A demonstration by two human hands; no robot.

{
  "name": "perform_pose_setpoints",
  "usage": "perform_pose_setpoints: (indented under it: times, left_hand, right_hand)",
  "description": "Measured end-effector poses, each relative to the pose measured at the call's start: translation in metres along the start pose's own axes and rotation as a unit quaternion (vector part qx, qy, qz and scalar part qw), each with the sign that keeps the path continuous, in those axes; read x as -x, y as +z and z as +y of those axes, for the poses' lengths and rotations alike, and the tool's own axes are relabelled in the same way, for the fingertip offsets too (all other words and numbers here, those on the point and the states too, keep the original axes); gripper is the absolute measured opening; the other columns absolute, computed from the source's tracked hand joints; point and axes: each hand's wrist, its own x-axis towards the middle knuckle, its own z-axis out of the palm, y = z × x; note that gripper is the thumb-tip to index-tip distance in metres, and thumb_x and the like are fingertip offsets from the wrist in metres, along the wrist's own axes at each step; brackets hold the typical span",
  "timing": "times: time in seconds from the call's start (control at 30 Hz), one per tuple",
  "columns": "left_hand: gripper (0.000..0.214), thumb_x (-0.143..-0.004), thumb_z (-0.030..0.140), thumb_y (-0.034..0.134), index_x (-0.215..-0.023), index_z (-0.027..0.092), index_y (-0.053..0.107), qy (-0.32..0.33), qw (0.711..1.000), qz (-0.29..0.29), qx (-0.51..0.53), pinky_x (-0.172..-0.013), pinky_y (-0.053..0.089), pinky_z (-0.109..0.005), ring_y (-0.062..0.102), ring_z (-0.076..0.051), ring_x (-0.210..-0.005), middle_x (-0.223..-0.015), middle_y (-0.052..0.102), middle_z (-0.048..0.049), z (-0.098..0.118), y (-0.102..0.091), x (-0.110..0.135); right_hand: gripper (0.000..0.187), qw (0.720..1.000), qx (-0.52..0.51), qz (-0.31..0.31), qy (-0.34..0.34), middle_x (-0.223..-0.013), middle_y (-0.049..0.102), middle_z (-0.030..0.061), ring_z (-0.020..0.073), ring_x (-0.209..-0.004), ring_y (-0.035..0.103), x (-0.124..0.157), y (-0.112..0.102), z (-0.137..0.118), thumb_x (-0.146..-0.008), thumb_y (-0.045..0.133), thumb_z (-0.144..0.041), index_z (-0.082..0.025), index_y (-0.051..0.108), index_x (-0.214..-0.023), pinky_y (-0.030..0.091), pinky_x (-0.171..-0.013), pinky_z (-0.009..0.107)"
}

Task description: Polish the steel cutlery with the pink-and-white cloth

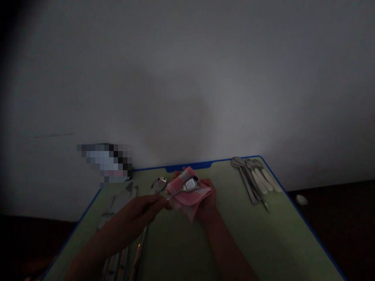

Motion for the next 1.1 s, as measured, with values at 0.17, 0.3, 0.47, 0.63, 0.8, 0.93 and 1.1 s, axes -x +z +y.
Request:
perform_pose_setpoints:
  times: [0.17,0.3,0.47,0.63,0.8,0.93,1.1]
  left_hand:
    - [0.034,-0.087,0.041,0.039,-0.087,0.021,0.067,-0.019,0.999,0.015,-0.020,-0.061,0.038,-0.022,0.051,-0.013,-0.060,-0.060,0.055,0.0039,-0.002,-0.008,0.004]
    - [0.036,-0.087,0.043,0.038,-0.087,0.022,0.067,-0.016,0.999,0.014,-0.030,-0.063,0.040,-0.023,0.055,-0.014,-0.065,-0.067,0.061,0.0025,-0.005,-0.007,0.004]
    - [0.038,-0.087,0.044,0.036,-0.087,0.022,0.067,-0.016,0.999,-0.021,-0.041,-0.061,0.039,-0.023,0.056,-0.015,-0.065,-0.069,0.063,0.0027,-0.004,-0.004,0.003]
    - [0.038,-0.087,0.043,0.035,-0.087,0.022,0.067,-0.022,0.998,-0.005,-0.053,-0.061,0.038,-0.022,0.056,-0.014,-0.066,-0.071,0.064,0.0030,-0.005,-0.012,0.005]
    - [0.038,-0.086,0.042,0.036,-0.086,0.021,0.067,-0.030,0.997,0.041,-0.063,-0.050,0.032,-0.021,0.047,-0.011,-0.052,-0.055,0.052,0.0046,-0.004,-0.017,0.009]
    - [0.039,-0.086,0.044,0.035,-0.085,0.019,0.066,-0.031,0.997,0.059,-0.041,-0.047,0.029,-0.020,0.039,-0.010,-0.048,-0.051,0.043,0.0054,0.000,-0.018,0.010]
    - [0.040,-0.087,0.045,0.035,-0.087,0.021,0.066,-0.028,0.999,-0.012,-0.036,-0.052,0.034,-0.021,0.046,-0.012,-0.053,-0.056,0.050,0.0042,-0.004,-0.011,0.005]
  right_hand:
    - [0.051,1.000,-0.022,0.014,-0.007,-0.116,0.062,0.0089,0.0244,-0.107,0.056,0.001,0.001,-0.003,-0.076,0.042,-0.044,-0.014,0.054,-0.115,0.041,-0.090,0.042]
    - [0.050,1.000,-0.015,0.020,-0.002,-0.115,0.062,0.0090,0.0250,-0.102,0.058,0.000,0.001,-0.003,-0.076,0.043,-0.045,-0.016,0.054,-0.114,0.045,-0.084,0.043]
    - [0.044,1.000,0.010,0.025,-0.006,-0.113,0.063,0.0067,0.0242,-0.103,0.057,0.001,0.004,-0.002,-0.067,0.045,-0.034,-0.019,0.057,-0.107,0.045,-0.085,0.041]
    - [0.046,1.000,0.011,0.012,0.000,-0.117,0.060,0.0080,0.0242,-0.110,0.053,0.003,0.007,-0.001,-0.064,0.046,-0.032,-0.016,0.058,-0.105,0.039,-0.094,0.040]
    - [0.048,1.000,0.004,0.001,0.000,-0.118,0.060,0.0095,0.0267,-0.109,0.054,0.003,0.008,-0.002,-0.066,0.045,-0.034,-0.014,0.057,-0.108,0.038,-0.094,0.042]
    - [0.046,1.000,0.010,0.000,-0.004,-0.115,0.061,0.0085,0.0271,-0.104,0.056,0.003,0.008,-0.002,-0.069,0.044,-0.037,-0.016,0.057,-0.108,0.042,-0.089,0.043]
    - [0.047,1.000,0.010,-0.003,0.007,-0.111,0.064,0.0088,0.0261,-0.105,0.056,0.003,0.008,-0.001,-0.070,0.043,-0.038,-0.015,0.057,-0.109,0.043,-0.088,0.042]
